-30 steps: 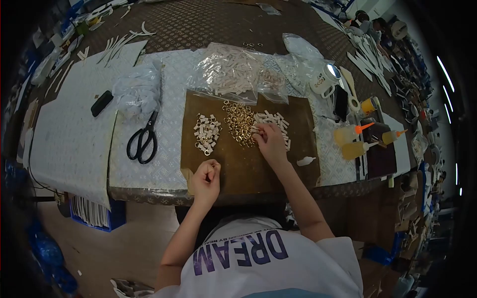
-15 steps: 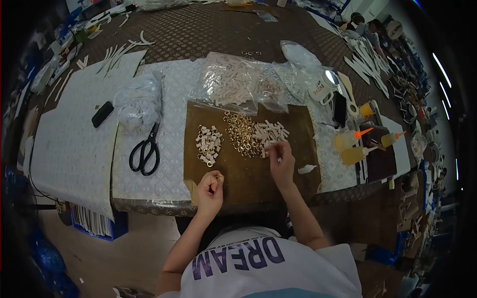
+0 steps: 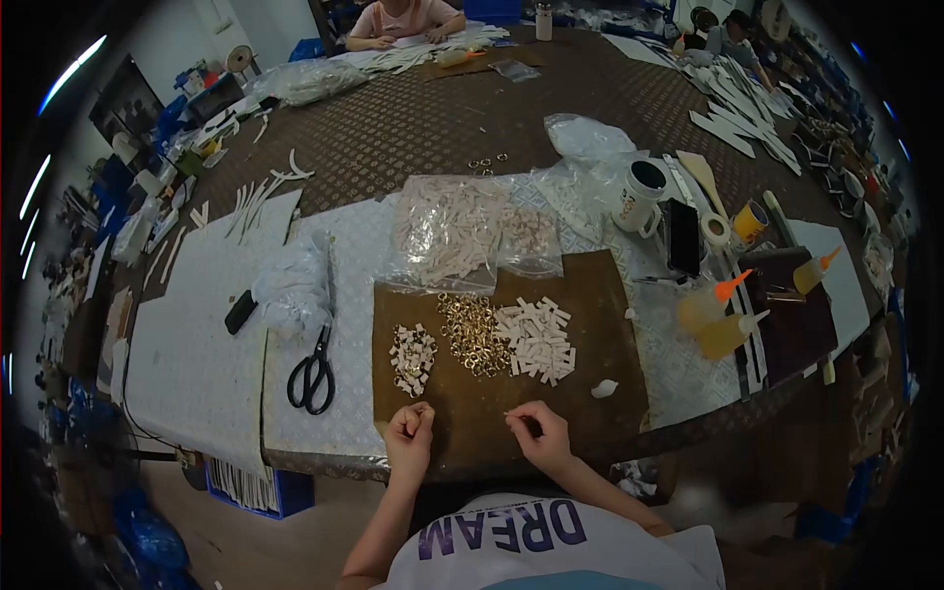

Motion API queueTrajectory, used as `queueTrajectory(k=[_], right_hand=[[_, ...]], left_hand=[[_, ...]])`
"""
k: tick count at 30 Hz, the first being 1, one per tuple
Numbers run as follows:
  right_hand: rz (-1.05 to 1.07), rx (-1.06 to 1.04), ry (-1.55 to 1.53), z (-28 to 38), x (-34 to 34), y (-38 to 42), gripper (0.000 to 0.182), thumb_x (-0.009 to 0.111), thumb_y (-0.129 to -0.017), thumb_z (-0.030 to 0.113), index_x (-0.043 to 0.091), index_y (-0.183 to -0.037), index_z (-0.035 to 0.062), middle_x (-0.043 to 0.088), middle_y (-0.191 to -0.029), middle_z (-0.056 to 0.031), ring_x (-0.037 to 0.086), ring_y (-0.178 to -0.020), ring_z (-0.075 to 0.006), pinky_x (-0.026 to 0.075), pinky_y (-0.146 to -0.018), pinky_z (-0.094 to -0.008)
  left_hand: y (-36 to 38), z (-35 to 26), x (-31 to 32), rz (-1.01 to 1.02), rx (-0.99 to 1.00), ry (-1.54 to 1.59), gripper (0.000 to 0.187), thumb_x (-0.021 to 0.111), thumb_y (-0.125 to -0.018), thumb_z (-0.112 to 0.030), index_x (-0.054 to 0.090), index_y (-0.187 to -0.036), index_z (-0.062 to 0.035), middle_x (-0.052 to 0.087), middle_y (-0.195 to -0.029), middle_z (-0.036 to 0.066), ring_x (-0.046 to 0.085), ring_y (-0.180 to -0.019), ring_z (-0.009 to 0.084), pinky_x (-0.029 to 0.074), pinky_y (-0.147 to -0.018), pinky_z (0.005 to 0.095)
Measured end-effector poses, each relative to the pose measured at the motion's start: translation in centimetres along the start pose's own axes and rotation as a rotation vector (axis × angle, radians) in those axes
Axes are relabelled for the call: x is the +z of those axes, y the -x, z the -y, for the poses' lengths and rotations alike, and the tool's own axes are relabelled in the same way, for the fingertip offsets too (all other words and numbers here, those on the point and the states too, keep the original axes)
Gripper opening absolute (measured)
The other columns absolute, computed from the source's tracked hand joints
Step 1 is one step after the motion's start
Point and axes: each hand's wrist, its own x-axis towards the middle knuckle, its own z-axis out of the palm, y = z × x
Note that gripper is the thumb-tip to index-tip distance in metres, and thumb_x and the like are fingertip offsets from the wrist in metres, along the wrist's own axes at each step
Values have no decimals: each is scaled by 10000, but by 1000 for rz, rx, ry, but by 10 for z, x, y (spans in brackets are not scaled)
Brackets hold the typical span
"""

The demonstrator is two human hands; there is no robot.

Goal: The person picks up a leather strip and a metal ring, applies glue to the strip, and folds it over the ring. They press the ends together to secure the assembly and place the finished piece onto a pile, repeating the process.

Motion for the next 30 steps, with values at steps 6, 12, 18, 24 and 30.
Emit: queueTrajectory(k=[6, 12, 18, 24, 30], right_hand=[[38, -99, 27, 2, -4, -6, 69, 613, -819, -22, 611, -876, 18, 604, -814, -76, 589, -677, -119, 455, -566, -216], [65, 30, -49, -3, -15, -8, 80, 592, -828, -15, 619, -900, 8, 600, -824, -76, 604, -765, -145, 467, -650, -241], [140, 214, -201, 11, -22, -12, 111, 638, -843, 64, 637, -936, 4, 611, -851, -53, 600, -749, -95, 469, -639, -212], [296, 274, -186, 19, -19, -13, 120, 653, -843, 91, 645, -924, 3, 622, -809, -39, 603, -736, -89, 471, -633, -212], [410, 148, -220, 20, 0, -9, 100, 648, -853, 114, 615, -853, 19, 588, -754, 1, 527, -678, -53, 414, -597, -193]], left_hand=[[9, 4, 36, 75, 2, -86, 405, 592, -847, 41, 290, -617, -103, 611, -923, 54, 375, -628, 6, 321, -500, 165], [11, 10, 71, 242, 102, -42, 331, 588, -861, 24, 344, -665, -86, 596, -882, 39, 433, -649, 32, 382, -574, 175], [18, -12, 73, 283, 120, -328, 45, 639, -827, 10, 625, -866, -9, 629, -882, 18, 595, -761, 87, 480, -686, 211], [21, -20, 56, 295, 290, -490, 152, 650, -802, 49, 670, -941, -10, 648, -860, 33, 599, -748, 102, 478, -666, 205], [17, -25, 23, 426, -182, -90, 150, 635, -849, -40, 666, -987, 9, 650, -859, 57, 606, -758, 103, 486, -679, 214]])
